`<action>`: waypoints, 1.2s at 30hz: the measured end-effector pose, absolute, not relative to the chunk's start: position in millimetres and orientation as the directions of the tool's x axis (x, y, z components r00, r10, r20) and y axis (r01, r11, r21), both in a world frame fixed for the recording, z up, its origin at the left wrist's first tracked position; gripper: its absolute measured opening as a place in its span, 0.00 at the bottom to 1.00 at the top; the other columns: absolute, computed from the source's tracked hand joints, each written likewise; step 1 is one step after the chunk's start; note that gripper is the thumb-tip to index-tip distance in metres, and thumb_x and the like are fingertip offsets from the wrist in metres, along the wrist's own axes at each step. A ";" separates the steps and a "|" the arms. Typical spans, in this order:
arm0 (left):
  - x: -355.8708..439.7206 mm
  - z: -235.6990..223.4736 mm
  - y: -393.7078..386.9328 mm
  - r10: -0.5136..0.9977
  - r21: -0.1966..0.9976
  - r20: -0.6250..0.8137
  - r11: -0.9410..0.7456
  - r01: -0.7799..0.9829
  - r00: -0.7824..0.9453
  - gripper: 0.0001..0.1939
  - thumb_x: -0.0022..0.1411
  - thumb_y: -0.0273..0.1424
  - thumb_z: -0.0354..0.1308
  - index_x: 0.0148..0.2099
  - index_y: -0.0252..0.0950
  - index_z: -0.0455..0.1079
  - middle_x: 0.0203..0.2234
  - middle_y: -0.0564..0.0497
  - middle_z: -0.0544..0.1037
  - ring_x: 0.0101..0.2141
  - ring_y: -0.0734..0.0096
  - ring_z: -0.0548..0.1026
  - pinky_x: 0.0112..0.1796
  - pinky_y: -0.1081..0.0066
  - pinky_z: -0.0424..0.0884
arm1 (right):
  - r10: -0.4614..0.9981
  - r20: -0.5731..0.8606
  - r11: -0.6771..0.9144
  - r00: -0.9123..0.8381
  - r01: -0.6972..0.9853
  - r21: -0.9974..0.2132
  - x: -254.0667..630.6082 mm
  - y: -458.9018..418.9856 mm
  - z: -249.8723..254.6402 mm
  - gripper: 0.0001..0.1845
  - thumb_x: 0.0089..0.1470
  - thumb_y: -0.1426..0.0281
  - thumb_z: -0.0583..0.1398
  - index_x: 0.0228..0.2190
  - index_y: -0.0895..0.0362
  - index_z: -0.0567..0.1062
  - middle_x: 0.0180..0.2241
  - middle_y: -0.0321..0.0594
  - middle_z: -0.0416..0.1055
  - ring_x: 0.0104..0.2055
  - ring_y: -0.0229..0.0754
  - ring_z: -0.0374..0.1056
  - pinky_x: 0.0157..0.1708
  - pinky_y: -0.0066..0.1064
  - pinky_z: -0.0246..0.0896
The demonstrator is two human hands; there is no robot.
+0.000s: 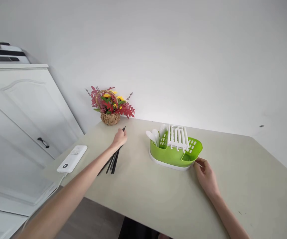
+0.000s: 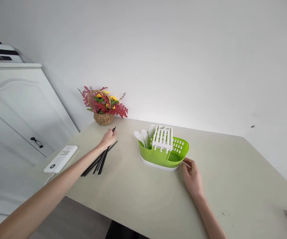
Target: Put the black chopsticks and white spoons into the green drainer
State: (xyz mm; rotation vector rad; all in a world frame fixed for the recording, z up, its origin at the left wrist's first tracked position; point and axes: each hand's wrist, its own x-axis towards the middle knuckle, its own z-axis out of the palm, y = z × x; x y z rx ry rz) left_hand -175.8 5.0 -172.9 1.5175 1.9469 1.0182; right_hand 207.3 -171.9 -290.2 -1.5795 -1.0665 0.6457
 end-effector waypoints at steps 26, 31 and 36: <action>-141.6 -215.9 -37.6 0.811 0.423 0.584 -0.325 0.846 0.019 0.12 0.74 0.31 0.49 0.55 0.41 0.69 0.52 0.41 0.74 0.53 0.55 0.72 0.57 0.54 0.65 | 0.886 0.136 0.012 0.443 0.273 -0.962 206.7 -169.8 -288.4 0.21 0.56 0.54 0.60 0.46 0.53 0.74 0.53 0.48 0.78 0.53 0.53 0.75 0.53 0.45 0.69; -90.4 -155.4 -40.3 0.719 0.482 0.684 -0.572 0.664 0.123 0.18 0.68 0.38 0.59 0.58 0.41 0.66 0.54 0.44 0.75 0.56 0.58 0.72 0.60 0.58 0.64 | 0.887 0.148 0.031 0.437 0.264 -0.964 205.4 -169.2 -288.1 0.21 0.56 0.55 0.60 0.46 0.53 0.74 0.54 0.48 0.77 0.53 0.53 0.75 0.53 0.46 0.69; -50.6 -122.2 -26.2 0.733 0.349 0.516 -0.653 0.672 0.443 0.34 0.58 0.42 0.68 0.64 0.39 0.66 0.60 0.42 0.74 0.58 0.49 0.72 0.59 0.54 0.66 | 0.888 0.153 0.045 0.434 0.249 -0.968 205.2 -167.7 -287.6 0.20 0.55 0.56 0.60 0.47 0.52 0.74 0.54 0.48 0.77 0.53 0.52 0.75 0.53 0.45 0.70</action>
